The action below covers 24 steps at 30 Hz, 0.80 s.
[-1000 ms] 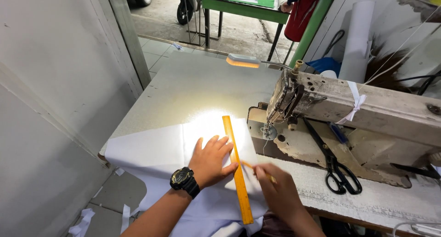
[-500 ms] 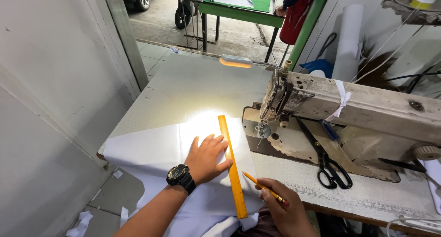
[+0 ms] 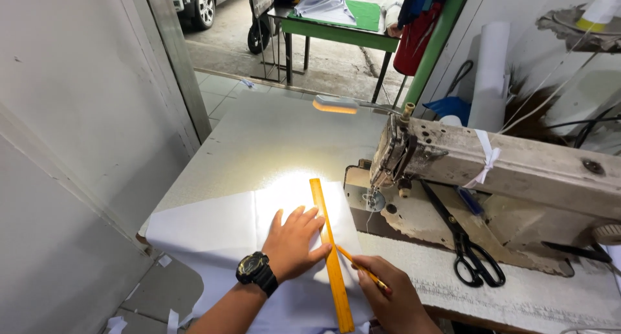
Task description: The person uses a yellow ruler and a pencil to draw straight lines on a piece of white fabric laid out on a table. They repeatedly reposition the ruler and draw lines to create a pattern on the material.
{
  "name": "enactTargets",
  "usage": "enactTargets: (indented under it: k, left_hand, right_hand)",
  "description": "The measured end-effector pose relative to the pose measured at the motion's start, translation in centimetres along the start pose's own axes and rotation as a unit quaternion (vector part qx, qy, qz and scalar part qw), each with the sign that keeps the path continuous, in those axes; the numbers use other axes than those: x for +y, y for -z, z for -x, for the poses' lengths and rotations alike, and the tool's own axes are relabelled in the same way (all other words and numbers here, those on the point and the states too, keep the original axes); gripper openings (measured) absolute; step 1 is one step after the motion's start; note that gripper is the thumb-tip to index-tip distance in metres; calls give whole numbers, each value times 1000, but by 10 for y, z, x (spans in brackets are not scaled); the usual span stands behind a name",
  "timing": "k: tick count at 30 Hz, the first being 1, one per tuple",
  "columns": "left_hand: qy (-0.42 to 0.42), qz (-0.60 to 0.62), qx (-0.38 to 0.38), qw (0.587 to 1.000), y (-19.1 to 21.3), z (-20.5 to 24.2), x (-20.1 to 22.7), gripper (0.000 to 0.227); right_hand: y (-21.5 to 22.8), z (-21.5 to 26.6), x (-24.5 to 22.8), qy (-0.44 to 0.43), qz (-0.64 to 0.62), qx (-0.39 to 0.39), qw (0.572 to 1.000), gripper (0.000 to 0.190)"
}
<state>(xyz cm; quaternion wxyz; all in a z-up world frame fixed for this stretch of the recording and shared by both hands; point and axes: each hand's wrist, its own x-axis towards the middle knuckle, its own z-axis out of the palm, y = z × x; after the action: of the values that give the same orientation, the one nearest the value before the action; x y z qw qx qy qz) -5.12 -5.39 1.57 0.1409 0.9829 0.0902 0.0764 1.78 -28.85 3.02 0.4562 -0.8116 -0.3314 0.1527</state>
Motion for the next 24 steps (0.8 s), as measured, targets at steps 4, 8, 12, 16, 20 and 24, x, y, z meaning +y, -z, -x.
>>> enactTargets:
  k: [4, 8, 12, 16, 20, 24]
  left_hand:
    - [-9, -4, 21, 1000, -5, -1, -3, 59]
    - [-11, -1, 22, 1000, -5, 0, -2, 57]
    - [-22, 2, 39, 999, -8, 0, -4, 56]
    - [-13, 5, 21, 1000, -5, -1, -4, 56]
    - [-14, 23, 17, 999, 3, 2, -1, 53]
    - [-17, 15, 29, 999, -6, 0, -5, 55]
  right_hand:
    - [-9, -54, -19, 40, 17, 10, 999, 32]
    - [-16, -111, -30, 4, 21, 6, 1000, 34]
    - [-23, -143, -36, -25, -19, 20, 999, 40]
    - [-2, -114, -72, -53, -16, 17, 998, 45]
    - [13, -65, -65, 68, -52, 76, 993, 32]
    - [17, -6, -44, -70, -44, 110, 991, 46]
